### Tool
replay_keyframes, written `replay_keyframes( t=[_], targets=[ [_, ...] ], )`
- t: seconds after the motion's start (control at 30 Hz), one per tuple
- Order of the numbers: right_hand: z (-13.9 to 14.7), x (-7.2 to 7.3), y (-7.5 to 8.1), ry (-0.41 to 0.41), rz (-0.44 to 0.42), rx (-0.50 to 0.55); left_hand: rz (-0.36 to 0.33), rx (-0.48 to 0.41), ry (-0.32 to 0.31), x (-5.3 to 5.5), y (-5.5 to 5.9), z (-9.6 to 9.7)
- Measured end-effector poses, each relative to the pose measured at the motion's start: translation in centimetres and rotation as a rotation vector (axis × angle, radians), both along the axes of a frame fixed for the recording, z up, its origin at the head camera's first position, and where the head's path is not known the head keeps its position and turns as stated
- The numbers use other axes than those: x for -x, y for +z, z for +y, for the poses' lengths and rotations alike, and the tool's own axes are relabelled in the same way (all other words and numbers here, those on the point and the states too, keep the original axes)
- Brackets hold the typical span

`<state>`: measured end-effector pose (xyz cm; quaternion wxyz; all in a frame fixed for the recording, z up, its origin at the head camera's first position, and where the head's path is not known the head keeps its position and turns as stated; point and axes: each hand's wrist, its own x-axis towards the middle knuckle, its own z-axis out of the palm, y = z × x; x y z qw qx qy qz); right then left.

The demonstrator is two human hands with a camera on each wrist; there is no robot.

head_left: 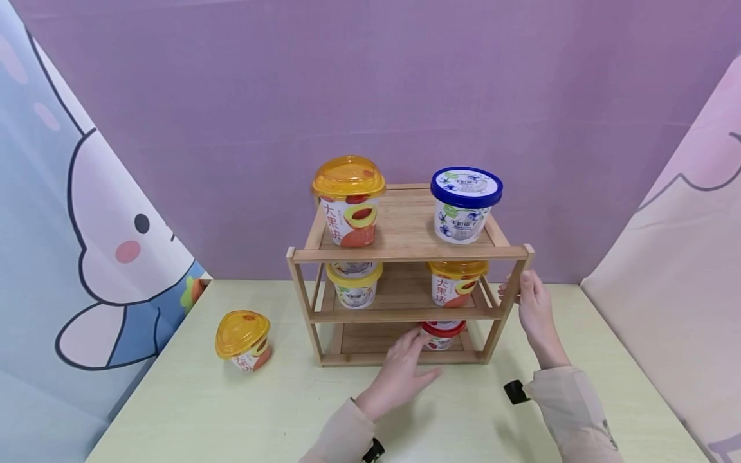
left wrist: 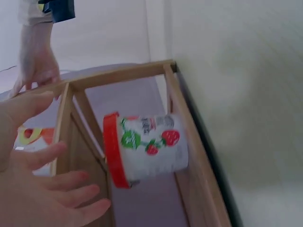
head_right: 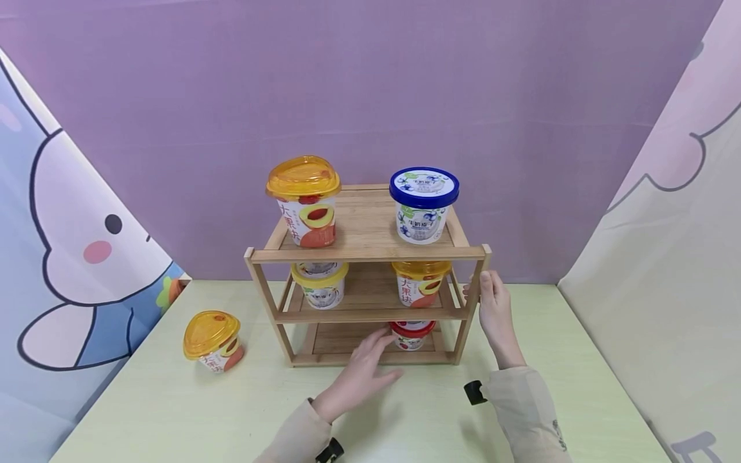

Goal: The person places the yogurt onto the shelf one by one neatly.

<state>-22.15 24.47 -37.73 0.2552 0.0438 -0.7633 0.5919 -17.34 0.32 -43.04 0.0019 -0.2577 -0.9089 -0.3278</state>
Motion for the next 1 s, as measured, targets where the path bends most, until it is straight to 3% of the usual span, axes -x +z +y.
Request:
replay_keyframes(
  t=[0.43, 0.83, 1.0],
  targets=[
    [-0.1, 0.0, 0.2, -0.008, -0.023, -0.004, 0.058, -0.042, 0.082, -1.2, 0.9, -4.7],
    [-0.1, 0.0, 0.1, -0.001, -0.019, 0.033, 0.269, -0.065, 0.225, -2.2, 0.8, -9.7],
    [-0.1, 0.0, 0.2, -0.002, -0.023, 0.034, 0.392, -0.093, 0.281, -2.5, 0.7, -11.6]
  ],
)
